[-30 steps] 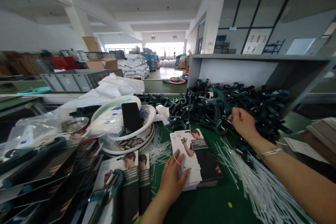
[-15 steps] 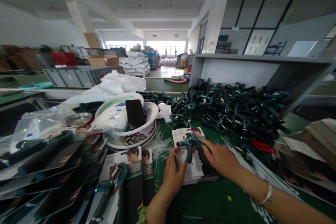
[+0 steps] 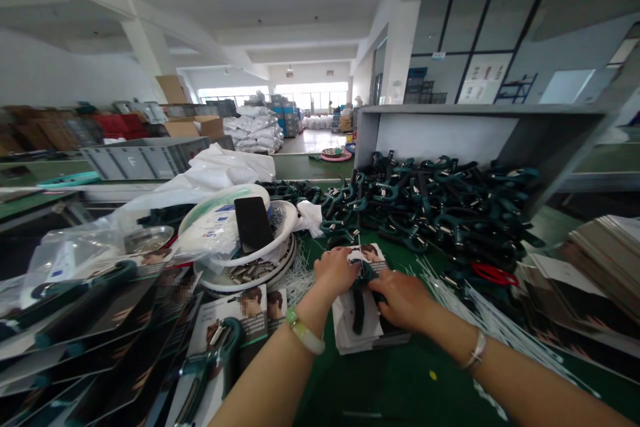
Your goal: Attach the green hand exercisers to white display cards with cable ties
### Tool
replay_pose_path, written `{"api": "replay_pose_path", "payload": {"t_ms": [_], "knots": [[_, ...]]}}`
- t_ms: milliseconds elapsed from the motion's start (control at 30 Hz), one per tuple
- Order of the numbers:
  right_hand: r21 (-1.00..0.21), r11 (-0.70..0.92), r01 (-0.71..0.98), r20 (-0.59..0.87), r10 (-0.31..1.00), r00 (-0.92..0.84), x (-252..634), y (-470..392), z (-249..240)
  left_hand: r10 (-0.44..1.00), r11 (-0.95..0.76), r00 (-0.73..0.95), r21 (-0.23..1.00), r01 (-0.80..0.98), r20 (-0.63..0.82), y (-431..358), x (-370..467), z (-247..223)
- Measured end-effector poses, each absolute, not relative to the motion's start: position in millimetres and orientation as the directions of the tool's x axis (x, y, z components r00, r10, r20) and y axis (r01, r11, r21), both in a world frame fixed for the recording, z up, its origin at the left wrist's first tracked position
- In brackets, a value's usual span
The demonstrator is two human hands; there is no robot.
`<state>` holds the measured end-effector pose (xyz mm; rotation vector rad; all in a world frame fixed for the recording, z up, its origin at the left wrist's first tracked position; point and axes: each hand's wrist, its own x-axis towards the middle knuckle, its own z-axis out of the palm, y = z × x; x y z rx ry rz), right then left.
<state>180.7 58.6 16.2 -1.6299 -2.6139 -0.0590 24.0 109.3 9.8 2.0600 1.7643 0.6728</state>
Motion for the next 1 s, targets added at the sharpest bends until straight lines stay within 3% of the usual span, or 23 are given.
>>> {"api": "replay_pose_path", "payload": {"t_ms": [133, 300, 400, 500, 633, 800, 1000], "knots": [[0.122, 0.486, 0.865, 0.064, 0.866, -0.496, 171.5, 71.0, 6.2, 0.973, -0.229, 0.196, 0.519, 0.823, 0.119, 125.2, 43.0, 4.6], [0.124, 0.557, 0.821, 0.050, 0.823, -0.566, 172.8, 77.1, -1.8, 0.941, -0.338, 0.296, 0.494, 0.801, 0.164, 121.5, 42.9, 0.6], [0.008, 0.522, 0.853, 0.163, 0.841, -0.517, 177.4, 75.5, -6.5, 0.914, -0.406, 0.351, 0.467, 0.785, 0.205, 114.9, 36.4, -2.7], [-0.243, 0.449, 0.860, 0.281, 0.881, -0.381, 180.5, 71.4, -14.3, 0.883, -0.467, 0.370, 0.457, 0.757, 0.289, 108.5, 30.4, -10.4], [-0.558, 0.338, 0.758, 0.268, 0.938, -0.221, 180.2, 65.2, -23.6, 0.872, -0.482, 0.333, 0.517, 0.708, 0.358, 100.6, 25.9, -20.9], [-0.559, 0.342, 0.756, 0.317, 0.930, -0.186, 179.0, 61.3, -28.4, 0.872, -0.487, 0.323, 0.600, 0.634, 0.367, 93.2, 24.2, -26.4], [-0.655, 0.396, 0.643, 0.394, 0.906, -0.156, 179.8, 61.3, -34.3, 0.864, -0.499, 0.367, 0.502, 0.706, 0.344, 86.4, 22.2, -29.2]]}}
